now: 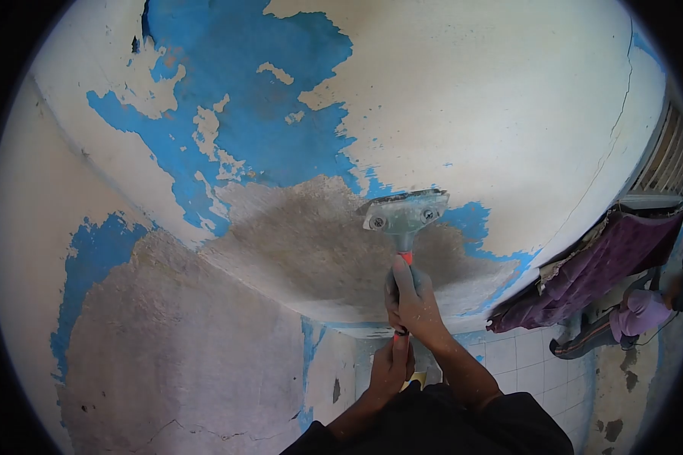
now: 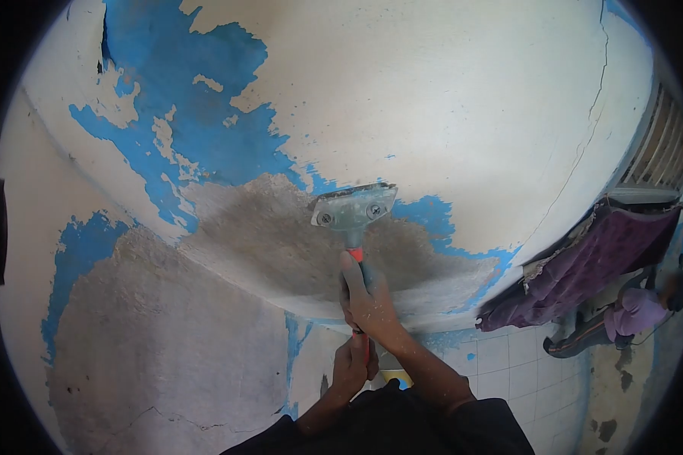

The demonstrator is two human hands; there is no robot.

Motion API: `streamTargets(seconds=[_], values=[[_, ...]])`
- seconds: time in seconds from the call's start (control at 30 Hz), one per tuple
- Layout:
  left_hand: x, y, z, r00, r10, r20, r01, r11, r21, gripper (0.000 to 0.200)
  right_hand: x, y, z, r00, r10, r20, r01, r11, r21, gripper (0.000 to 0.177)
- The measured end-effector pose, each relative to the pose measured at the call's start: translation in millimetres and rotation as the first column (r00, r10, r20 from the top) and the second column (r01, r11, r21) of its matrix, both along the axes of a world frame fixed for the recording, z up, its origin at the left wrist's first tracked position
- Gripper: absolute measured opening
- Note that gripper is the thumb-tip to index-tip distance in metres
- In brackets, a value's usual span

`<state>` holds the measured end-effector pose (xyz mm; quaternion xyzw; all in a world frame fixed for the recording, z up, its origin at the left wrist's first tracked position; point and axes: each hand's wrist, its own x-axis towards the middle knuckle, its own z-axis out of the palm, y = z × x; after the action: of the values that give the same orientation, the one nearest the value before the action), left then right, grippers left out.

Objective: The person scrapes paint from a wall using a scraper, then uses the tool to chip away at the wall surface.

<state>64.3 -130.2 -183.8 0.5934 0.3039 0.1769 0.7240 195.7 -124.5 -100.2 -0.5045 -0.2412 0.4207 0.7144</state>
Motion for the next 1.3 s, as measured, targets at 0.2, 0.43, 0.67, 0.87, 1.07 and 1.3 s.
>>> streamTargets(seconds=[0.2, 0.43, 0.67, 0.87, 1.07, 1.3], values=[[-19, -22, -35, 0.997, -0.007, -0.079, 0.0, 0.995, -0.099, 0.051, -13, -8, -53, 1.0, 0.006, 0.002, -0.006, 0.998, -0.063, 0.047], [5, -1, 1, 0.999, -0.03, 0.013, 0.03, 1.0, 0.0, 0.055, 3, -2, 9, 1.0, 0.002, -0.008, -0.002, 1.0, -0.01, 0.047], [-12, -20, -29, 0.994, -0.049, -0.095, 0.044, 0.997, -0.056, 0.056, -8, -11, -51, 1.0, -0.018, 0.017, 0.02, 0.994, -0.104, 0.047], [-1, -15, 1, 0.998, -0.041, -0.037, 0.04, 0.999, -0.026, 0.061, -3, -7, -11, 1.0, -0.015, 0.024, 0.016, 0.998, -0.065, 0.046], [-10, -21, -16, 0.997, -0.037, -0.073, 0.034, 0.999, -0.038, 0.061, -8, -11, -34, 0.999, -0.022, 0.028, 0.024, 0.995, -0.095, 0.046], [-9, -23, -9, 0.996, -0.061, -0.067, 0.057, 0.997, -0.057, 0.062, -7, -14, -20, 1.0, -0.004, -0.004, 0.003, 0.995, -0.103, 0.045]])
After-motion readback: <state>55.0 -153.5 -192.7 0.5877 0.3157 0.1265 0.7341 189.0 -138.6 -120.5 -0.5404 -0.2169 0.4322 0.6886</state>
